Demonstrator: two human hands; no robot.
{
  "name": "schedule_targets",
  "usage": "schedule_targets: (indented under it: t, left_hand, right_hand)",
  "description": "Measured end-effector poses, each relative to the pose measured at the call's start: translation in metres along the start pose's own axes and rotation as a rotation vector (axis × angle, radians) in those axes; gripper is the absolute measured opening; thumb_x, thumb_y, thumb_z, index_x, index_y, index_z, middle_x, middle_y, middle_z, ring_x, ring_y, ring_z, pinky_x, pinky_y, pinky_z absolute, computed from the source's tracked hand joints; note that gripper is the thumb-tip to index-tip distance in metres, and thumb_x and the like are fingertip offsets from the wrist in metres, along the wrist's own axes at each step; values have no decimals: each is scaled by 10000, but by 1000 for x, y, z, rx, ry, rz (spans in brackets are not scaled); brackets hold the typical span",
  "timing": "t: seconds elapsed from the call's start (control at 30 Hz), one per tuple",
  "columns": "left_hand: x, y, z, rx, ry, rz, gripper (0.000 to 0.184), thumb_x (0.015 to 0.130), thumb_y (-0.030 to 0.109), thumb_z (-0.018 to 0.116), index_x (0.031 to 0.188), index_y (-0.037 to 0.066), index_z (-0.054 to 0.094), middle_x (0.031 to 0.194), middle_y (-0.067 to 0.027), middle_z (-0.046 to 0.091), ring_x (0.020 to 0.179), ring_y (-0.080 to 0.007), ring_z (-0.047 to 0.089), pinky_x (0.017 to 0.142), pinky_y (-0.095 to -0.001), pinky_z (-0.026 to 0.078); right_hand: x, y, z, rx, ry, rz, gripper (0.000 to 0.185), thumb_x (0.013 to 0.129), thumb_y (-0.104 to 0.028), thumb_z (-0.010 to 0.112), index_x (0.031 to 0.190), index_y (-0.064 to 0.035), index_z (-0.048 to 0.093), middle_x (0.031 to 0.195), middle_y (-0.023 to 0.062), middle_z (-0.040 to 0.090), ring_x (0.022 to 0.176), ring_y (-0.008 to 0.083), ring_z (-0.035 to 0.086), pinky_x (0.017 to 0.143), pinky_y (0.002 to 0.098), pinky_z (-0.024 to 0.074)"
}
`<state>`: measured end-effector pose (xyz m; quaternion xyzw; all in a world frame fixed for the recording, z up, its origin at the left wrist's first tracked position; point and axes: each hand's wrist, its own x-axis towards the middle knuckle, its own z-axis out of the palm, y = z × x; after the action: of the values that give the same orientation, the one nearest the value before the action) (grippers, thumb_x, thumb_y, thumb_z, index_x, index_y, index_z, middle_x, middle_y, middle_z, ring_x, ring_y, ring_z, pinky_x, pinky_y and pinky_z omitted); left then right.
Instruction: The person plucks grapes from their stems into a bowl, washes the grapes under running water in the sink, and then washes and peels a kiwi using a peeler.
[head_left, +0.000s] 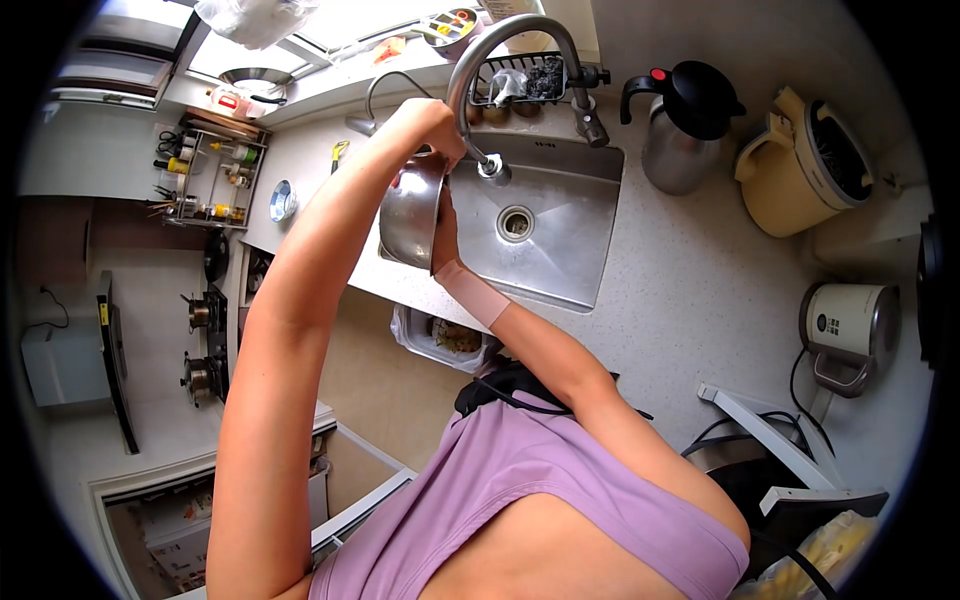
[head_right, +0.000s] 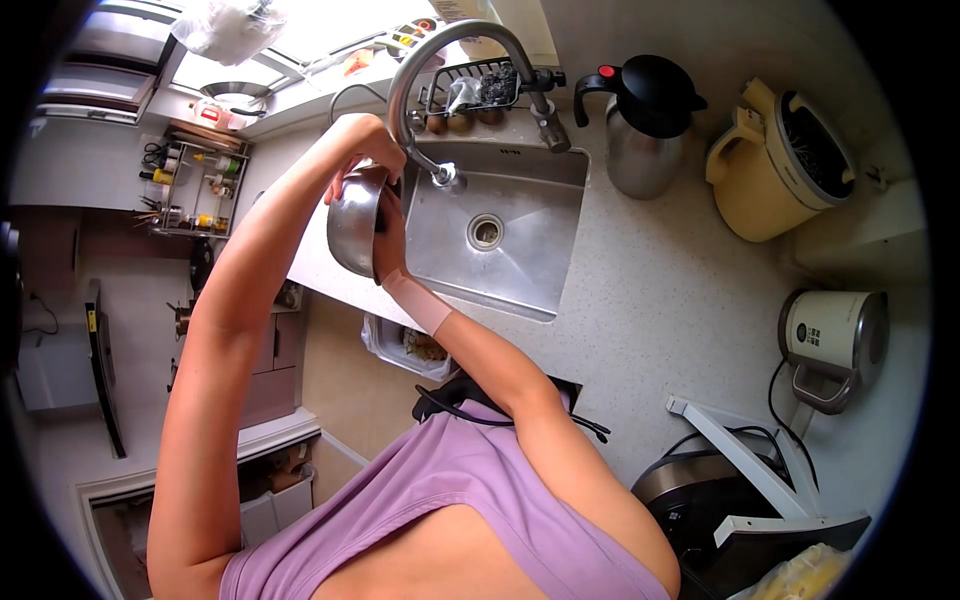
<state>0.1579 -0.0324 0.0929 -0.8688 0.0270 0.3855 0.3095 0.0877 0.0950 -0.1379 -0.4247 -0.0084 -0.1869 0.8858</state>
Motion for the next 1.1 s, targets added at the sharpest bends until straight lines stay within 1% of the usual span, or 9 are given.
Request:
schedule_targets:
  t: [0.2,0.37,0.47,0.5,0.67,0.7,0.77,0.93,1.1]
  left_hand:
    - [4,-1,2,-64,-52,-64,286,659,323,718,860,121,749,953,-82,710,859,-241,685,799,-315,539]
    - [116,-76,54,-560,-411,253,634,836,338,598,1353,49,373,1237,-404,443,853,-450,654,580,-447,607]
    - [91,-95,109,-931,-295,491,557,877,288,562,1396,178,395,1268,-189,526,893,-373,661,592,-439,608]
    - [84,-94,131,-1034,-172,527,520,881,320,598,1325,88,460,1153,-150,604,966,-279,650,643,-480,599]
    - [125,-90,261,-1704,-166,621,574,853,250,657,1357,89,435,1203,-65,593,1069,-182,598,850,-375,536]
    - [130,-82,283,-1846,-133,650,587,849,232,654,1371,96,423,1212,-65,589,1050,-188,611,862,-370,538]
    - [134,-63,320,-2119,-134,633,556,864,213,641,1362,79,434,1213,-77,598,1081,-199,601,920,-354,511]
    - [149,-29,392,-2589,-274,547,372,921,131,558,1280,63,489,1215,-87,605,1061,-213,626,891,-372,538]
    - [145,-24,423,-2788,-220,503,455,928,149,578,1354,96,425,1289,-75,553,1168,-214,556,943,-414,503]
  right_hand:
    - [-2,-12,1,-152,94,-62,516,735,-181,717,1221,-61,587,1290,187,516,1203,352,475,1026,410,380]
    - [-3,-58,-20,-807,40,32,567,699,-372,755,1202,-144,627,1343,120,493,1227,352,422,995,443,399]
    - [-4,-67,-40,-1038,-184,47,531,698,-417,743,1173,-203,646,1335,100,494,1258,351,383,970,543,375]
    - [-6,-68,-42,-1131,-247,30,513,701,-404,741,1168,-212,648,1334,105,490,1259,359,382,965,563,370]
    - [-16,-76,-54,-1401,-634,-176,404,754,-318,726,1127,-186,648,1303,93,501,1251,371,413,902,644,386]
    - [-15,-98,-51,-1404,-664,-133,397,782,-299,692,1159,-186,640,1310,79,530,1265,315,435,984,543,366]
    - [-13,-110,-61,-1100,-569,-282,326,814,-262,667,1121,-152,657,1225,77,595,1176,298,522,961,458,425]
    - [13,-102,-146,-612,41,214,286,965,-287,541,1101,-45,474,917,111,663,809,162,657,664,276,523]
    - [108,-94,-222,-1000,368,179,581,951,-433,512,1227,35,308,733,134,634,566,210,645,554,329,496]
